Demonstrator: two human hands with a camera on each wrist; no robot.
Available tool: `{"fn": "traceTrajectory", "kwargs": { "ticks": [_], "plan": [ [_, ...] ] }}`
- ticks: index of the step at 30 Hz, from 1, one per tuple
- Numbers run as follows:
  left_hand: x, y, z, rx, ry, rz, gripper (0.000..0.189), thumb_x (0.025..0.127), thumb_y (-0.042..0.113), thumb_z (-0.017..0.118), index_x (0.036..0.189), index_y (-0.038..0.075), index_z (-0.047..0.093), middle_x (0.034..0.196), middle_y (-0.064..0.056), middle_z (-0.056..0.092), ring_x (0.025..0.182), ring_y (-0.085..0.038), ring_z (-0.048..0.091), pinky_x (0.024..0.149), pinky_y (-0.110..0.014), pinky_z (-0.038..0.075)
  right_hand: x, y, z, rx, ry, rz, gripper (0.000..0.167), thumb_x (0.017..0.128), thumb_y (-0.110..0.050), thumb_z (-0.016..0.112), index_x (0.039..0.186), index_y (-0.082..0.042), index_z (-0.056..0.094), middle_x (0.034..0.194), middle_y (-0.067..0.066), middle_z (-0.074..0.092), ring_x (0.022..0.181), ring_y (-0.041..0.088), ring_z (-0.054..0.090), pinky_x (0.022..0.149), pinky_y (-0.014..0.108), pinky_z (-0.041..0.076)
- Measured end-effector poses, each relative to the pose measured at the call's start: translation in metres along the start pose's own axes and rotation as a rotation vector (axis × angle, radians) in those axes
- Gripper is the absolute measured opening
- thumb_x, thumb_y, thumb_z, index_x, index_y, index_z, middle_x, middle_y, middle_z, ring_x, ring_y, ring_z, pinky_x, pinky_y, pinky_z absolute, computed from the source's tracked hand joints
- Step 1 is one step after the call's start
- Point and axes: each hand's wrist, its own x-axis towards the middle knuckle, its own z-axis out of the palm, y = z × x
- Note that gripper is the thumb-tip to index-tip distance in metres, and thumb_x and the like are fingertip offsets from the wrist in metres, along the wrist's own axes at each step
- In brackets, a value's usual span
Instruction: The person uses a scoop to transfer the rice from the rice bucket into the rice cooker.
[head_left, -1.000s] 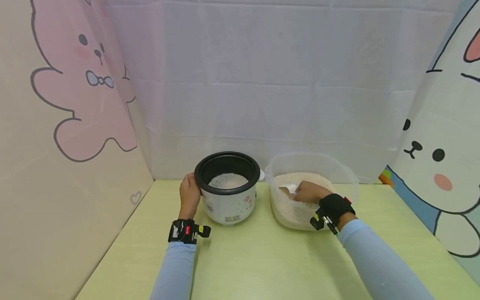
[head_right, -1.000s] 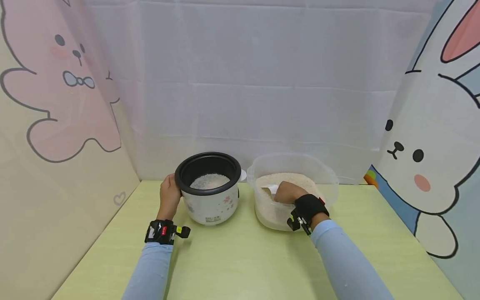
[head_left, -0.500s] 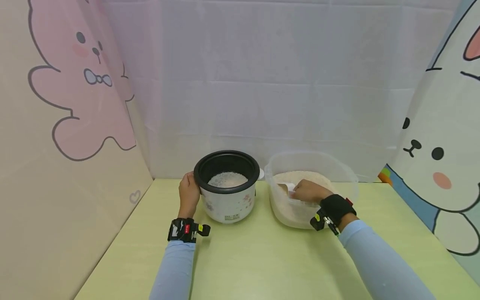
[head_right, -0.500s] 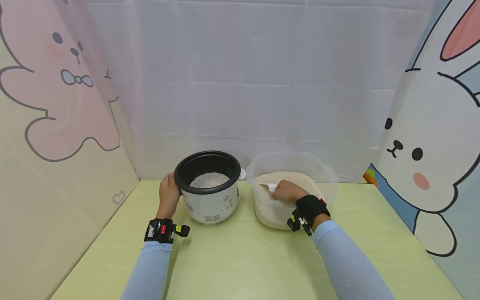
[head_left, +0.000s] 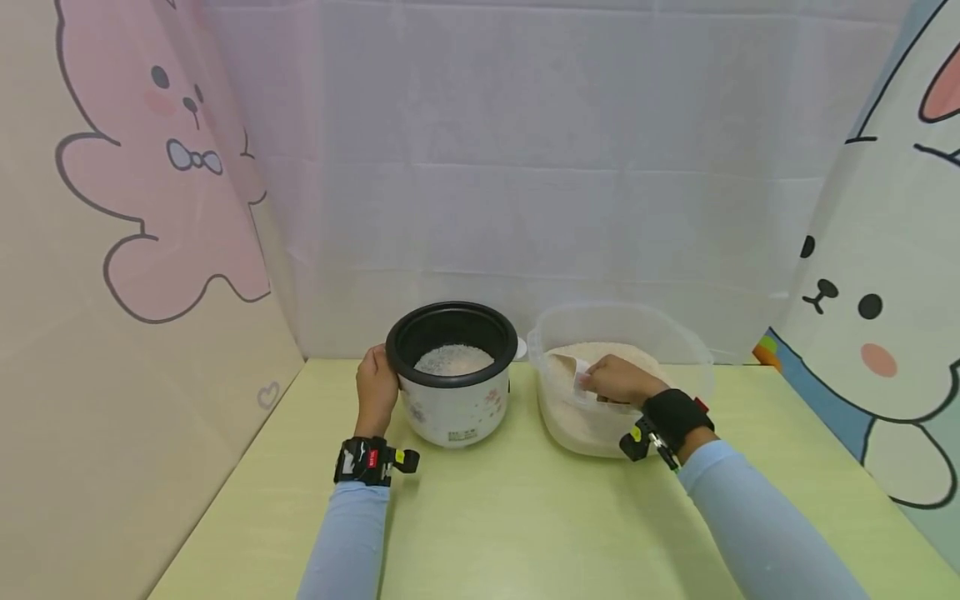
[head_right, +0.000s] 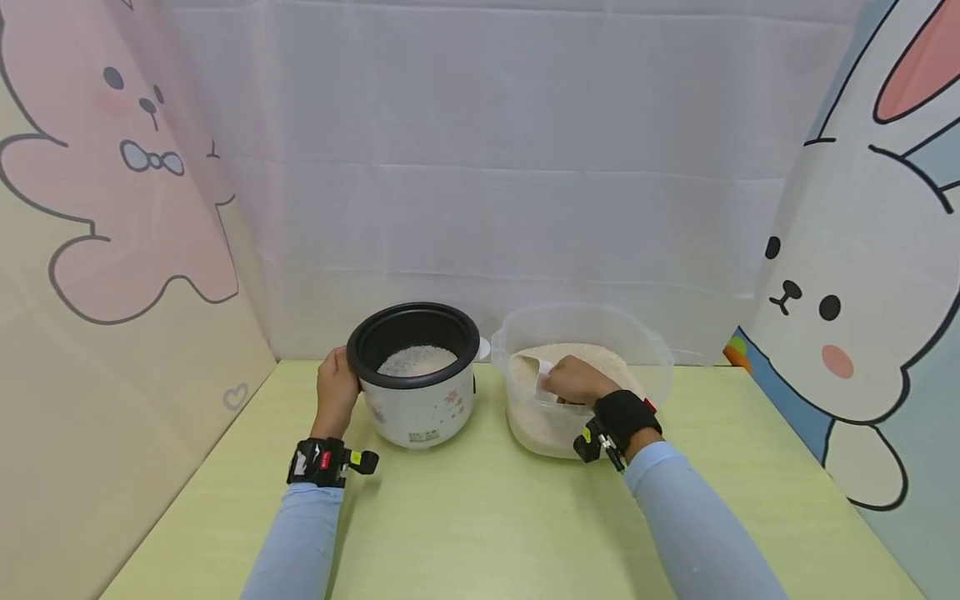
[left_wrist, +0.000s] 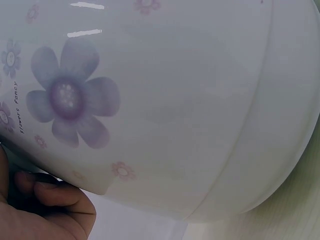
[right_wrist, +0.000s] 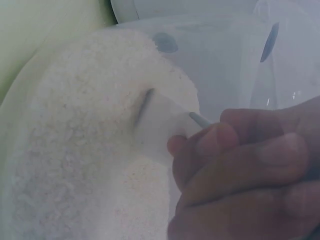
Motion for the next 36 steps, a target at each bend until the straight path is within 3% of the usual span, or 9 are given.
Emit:
{"fn": "traceTrajectory", "kwargs": {
  "ticks": [10, 13, 17, 22, 36],
  "plan": [
    [0.001, 0.002, 0.000, 0.034, 0.008, 0.005, 0.036, 0.109, 0.024, 0.036, 0.106, 0.000, 0.063, 0.082, -0.010, 0.056, 0.066, -0.016, 0.052, 0.061, -0.028, 0.043, -0.005, 0.002, -0.001, 0.088, 0.007, -0.017, 0.042, 0.109, -0.017, 0.046, 0.067, -0.016, 0.040, 0.057, -0.003, 0.031, 0.051, 0.013, 0.027, 0.055, 0.030, 0.030],
    [0.001, 0.003, -0.001, 0.042, 0.014, 0.008, 0.036, 0.109, 0.024, 0.036, 0.105, -0.001, 0.063, 0.082, -0.011, 0.056, 0.065, -0.017, 0.052, 0.060, -0.028, 0.043, -0.006, 0.002, -0.003, 0.115, 0.016, -0.026, 0.036, 0.109, -0.017, 0.045, 0.074, -0.013, 0.050, 0.059, -0.002, 0.033, 0.051, 0.013, 0.027, 0.056, 0.030, 0.030],
    [0.001, 0.003, -0.001, 0.036, 0.023, 0.002, 0.035, 0.108, 0.022, 0.037, 0.103, -0.001, 0.063, 0.081, -0.011, 0.055, 0.064, -0.017, 0.052, 0.059, -0.028, 0.042, -0.007, 0.003, -0.005, 0.121, 0.030, -0.024, 0.029, 0.109, -0.020, 0.046, 0.101, 0.000, 0.065, 0.060, -0.001, 0.038, 0.050, 0.012, 0.027, 0.053, 0.029, 0.029],
    [0.001, 0.000, 0.001, 0.019, 0.006, -0.013, 0.035, 0.109, 0.023, 0.037, 0.106, 0.000, 0.063, 0.084, -0.010, 0.056, 0.067, -0.017, 0.053, 0.060, -0.027, 0.043, -0.010, 0.005, -0.007, 0.140, 0.030, -0.008, 0.042, 0.109, -0.022, 0.045, 0.135, 0.009, 0.057, 0.062, 0.000, 0.043, 0.049, 0.010, 0.028, 0.050, 0.027, 0.026],
    [0.002, -0.001, 0.001, 0.007, 0.004, -0.017, 0.036, 0.109, 0.027, 0.038, 0.107, 0.001, 0.063, 0.084, -0.010, 0.056, 0.068, -0.017, 0.053, 0.062, -0.029, 0.044, -0.012, 0.008, -0.013, 0.327, 0.041, 0.004, 0.047, 0.110, -0.023, 0.043, 0.139, 0.013, 0.048, 0.070, 0.000, 0.049, 0.049, 0.005, 0.033, 0.048, 0.021, 0.028]
  ]
}}
